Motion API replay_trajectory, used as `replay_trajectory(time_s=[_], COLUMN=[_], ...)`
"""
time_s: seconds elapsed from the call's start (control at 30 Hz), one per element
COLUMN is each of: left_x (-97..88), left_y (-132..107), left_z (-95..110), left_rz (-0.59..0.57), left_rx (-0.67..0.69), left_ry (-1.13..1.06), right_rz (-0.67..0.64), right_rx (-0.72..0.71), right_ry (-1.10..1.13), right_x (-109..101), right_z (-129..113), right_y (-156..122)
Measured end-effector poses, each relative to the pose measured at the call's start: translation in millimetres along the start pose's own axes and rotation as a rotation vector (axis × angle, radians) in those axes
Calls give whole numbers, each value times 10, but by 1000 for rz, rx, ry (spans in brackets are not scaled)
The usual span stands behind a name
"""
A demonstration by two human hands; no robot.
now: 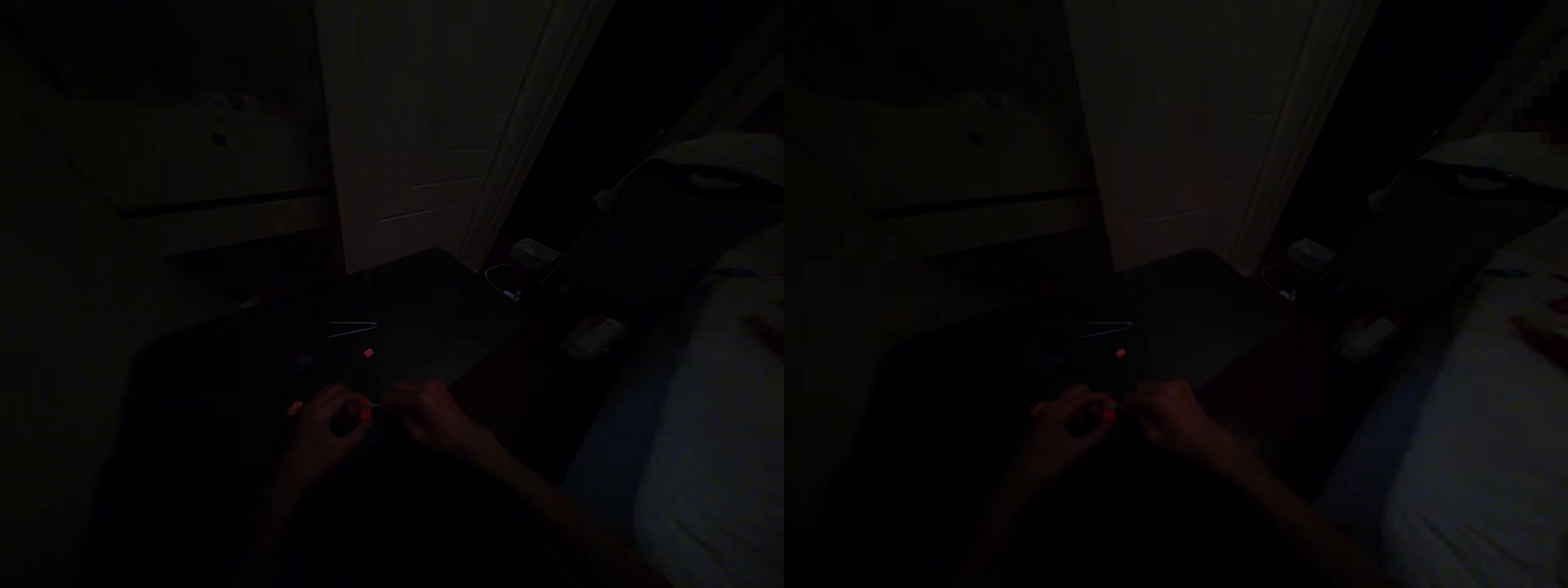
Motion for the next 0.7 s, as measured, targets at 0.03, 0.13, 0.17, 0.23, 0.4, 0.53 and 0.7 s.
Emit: replay_trajectory(time_s=[0.03,0.13,0.17,0.23,0.4,0.53,0.7], left_x=[11,31,31,26,8,9,31], left_y=[4,14,17,21,24,24,35], left_z=[-2,-11,-5,15,55,64,43], left_rz=[-7,-16,-15,-17,-28,-19,-30], left_rx=[6,15,23,36,23,22,25], left_ry=[-8,-28,-46,-84,-76,-37,-15], right_rz=[3,-3,-6,-15,-66,-89,-116], right_rx=[-3,-6,0,17,49,30,10], right_ry=[-2,-10,-9,-8,-43,-59,-53], right_x=[14,35,34,25,-9,-11,42], right_z=[12,34,38,43,57,89,106], right_y=[1,1,-1,-7,-25,-41,-68])
Point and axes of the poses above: each hand's wrist, its own y-axis towards the middle knuckle, its own x-axis out of the palm, z = x × y, the point moved 7 cm from there along y, towards the middle knuckle, and after that the axes turned 9 degrees about y, right-handed, at the moved point
